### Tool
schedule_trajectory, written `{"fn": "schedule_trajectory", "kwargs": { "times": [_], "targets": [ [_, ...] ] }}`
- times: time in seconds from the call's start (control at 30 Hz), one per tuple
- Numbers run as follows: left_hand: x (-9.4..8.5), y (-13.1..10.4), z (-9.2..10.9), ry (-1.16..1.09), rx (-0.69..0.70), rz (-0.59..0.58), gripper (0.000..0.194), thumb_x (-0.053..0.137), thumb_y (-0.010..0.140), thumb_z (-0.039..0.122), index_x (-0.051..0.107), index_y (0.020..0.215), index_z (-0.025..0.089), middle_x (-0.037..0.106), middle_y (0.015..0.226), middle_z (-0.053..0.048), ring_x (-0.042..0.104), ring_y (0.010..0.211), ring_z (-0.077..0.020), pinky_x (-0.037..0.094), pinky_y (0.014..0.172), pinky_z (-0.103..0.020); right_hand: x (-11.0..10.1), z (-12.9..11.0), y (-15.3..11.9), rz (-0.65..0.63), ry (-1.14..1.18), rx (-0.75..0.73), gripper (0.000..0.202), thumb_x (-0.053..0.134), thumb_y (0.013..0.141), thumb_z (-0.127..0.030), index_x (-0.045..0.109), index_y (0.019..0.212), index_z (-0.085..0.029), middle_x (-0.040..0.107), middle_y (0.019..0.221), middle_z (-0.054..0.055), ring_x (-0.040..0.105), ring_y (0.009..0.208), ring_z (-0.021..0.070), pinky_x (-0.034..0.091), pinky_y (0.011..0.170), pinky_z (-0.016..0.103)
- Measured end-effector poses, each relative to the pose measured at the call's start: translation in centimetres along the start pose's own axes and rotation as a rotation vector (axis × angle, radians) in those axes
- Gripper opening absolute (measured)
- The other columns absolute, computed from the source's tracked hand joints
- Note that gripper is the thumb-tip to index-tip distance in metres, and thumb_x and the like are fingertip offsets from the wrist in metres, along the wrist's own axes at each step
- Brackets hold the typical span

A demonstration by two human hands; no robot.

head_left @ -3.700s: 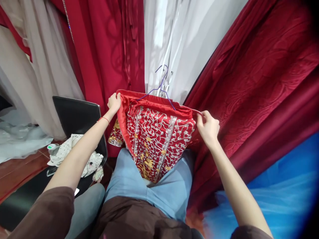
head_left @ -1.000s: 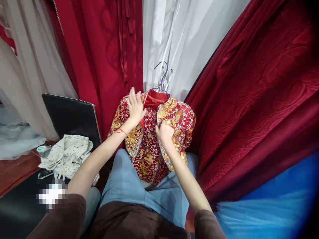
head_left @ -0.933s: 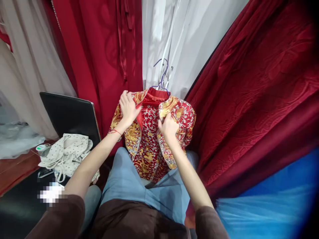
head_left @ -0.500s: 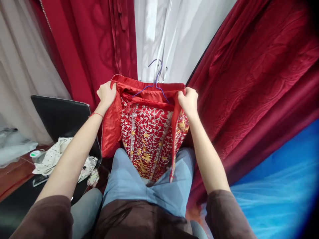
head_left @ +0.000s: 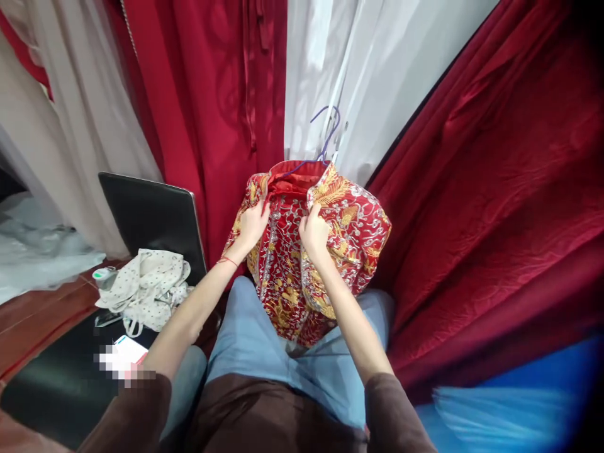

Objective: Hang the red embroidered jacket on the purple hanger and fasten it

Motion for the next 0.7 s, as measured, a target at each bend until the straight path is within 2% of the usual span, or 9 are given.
{"fn": "schedule_trajectory", "kwargs": {
  "times": [0.13,0.2,0.27,0.37,0.43,0.47,0.57,0.63,0.7],
  "targets": [
    [0.6,-0.9,5.6,-0.175,0.086,0.092,0.046,0.032,0.103,0.043,0.068,0.105,0.012,0.074,0.085,-0.016,0.071,0.076,-0.0242,0.047,0.07,-0.03,-2.9,-1.4,0.7,0.088,0.179,-0.093,0.054,0.027,0.097,-0.027,0.037,0.144,-0.002,0.064,0.075,0.009,0.059,0.067,0.0197,0.046,0.067,0.031],
    [1.6,-1.7,6.8,-0.218,0.099,0.067,0.043,0.035,0.102,0.043,0.066,0.109,0.013,0.074,0.083,-0.014,0.07,0.075,-0.0233,0.048,0.069,-0.031,-3.2,-1.3,0.6,0.089,0.203,-0.099,0.052,0.029,0.098,-0.028,0.037,0.144,-0.005,0.065,0.077,0.009,0.059,0.067,0.0192,0.045,0.066,0.03],
    [3.0,-3.0,6.5,-0.233,0.095,-0.001,0.036,0.041,0.1,0.04,0.062,0.114,0.014,0.073,0.083,-0.013,0.069,0.075,-0.0229,0.049,0.07,-0.031,-2.2,-0.4,0.0,0.014,0.179,-0.101,0.049,0.032,0.097,-0.027,0.039,0.141,-0.005,0.066,0.08,0.01,0.059,0.068,0.0194,0.045,0.066,0.03],
    [4.8,-6.2,4.7,-0.282,0.096,-0.073,0.028,0.045,0.098,0.036,0.056,0.113,0.015,0.071,0.093,-0.013,0.068,0.084,-0.0233,0.051,0.076,-0.034,0.2,1.7,-1.8,-0.203,0.187,-0.184,0.046,0.04,0.096,-0.028,0.045,0.135,-0.005,0.067,0.081,0.009,0.059,0.069,0.0195,0.046,0.068,0.03],
    [5.4,-8.9,3.4,-0.353,0.101,-0.029,0.022,0.043,0.098,0.035,0.053,0.109,0.019,0.067,0.104,-0.013,0.066,0.095,-0.0231,0.051,0.084,-0.035,0.3,3.3,-2.9,-0.263,0.227,-0.284,0.036,0.043,0.095,-0.03,0.055,0.122,-0.01,0.068,0.083,0.008,0.06,0.073,0.0189,0.047,0.072,0.03],
    [6.1,-10.4,3.0,-0.39,0.107,-0.02,0.019,0.043,0.098,0.035,0.052,0.107,0.021,0.066,0.105,-0.013,0.065,0.098,-0.0232,0.051,0.087,-0.036,-0.5,4.3,-3.1,-0.23,0.236,-0.319,0.03,0.043,0.095,-0.03,0.06,0.112,-0.014,0.068,0.086,0.008,0.061,0.077,0.0186,0.047,0.074,0.03],
    [10.3,-14.1,2.6,-0.536,0.075,-0.146,0.022,0.056,0.092,0.039,0.051,0.106,0.023,0.064,0.109,-0.012,0.063,0.105,-0.0245,0.049,0.095,-0.037,-5.4,8.1,-2.3,0.052,0.163,-0.282,0.029,0.04,0.096,-0.034,0.063,0.091,-0.017,0.068,0.092,0.01,0.061,0.088,0.02,0.046,0.085,0.033],
    [14.3,-15.9,2.5,-0.681,-0.055,-0.263,0.045,0.073,0.079,0.043,0.051,0.111,0.021,0.061,0.119,-0.015,0.061,0.113,-0.0263,0.047,0.102,-0.037,-9.1,11.0,-1.2,0.26,0.058,-0.188,0.031,0.044,0.095,-0.041,0.062,0.1,-0.016,0.066,0.102,0.013,0.058,0.101,0.024,0.044,0.093,0.039],
    [18.6,-17.7,2.4,-0.855,-0.236,-0.388,0.06,0.083,0.068,0.043,0.052,0.113,0.018,0.061,0.123,-0.016,0.06,0.115,-0.027,0.047,0.103,-0.038,-11.0,13.6,-0.2,0.298,-0.009,-0.111,0.045,0.054,0.089,-0.052,0.057,0.117,-0.015,0.061,0.119,0.017,0.054,0.111,0.0278,0.041,0.097,0.044]
  ]
}}
Point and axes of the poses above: each hand's wrist, its own y-axis towards the middle knuckle, its own x-axis out of the palm, z = x × y, the point moved 7 cm from there along y, towards the middle knuckle
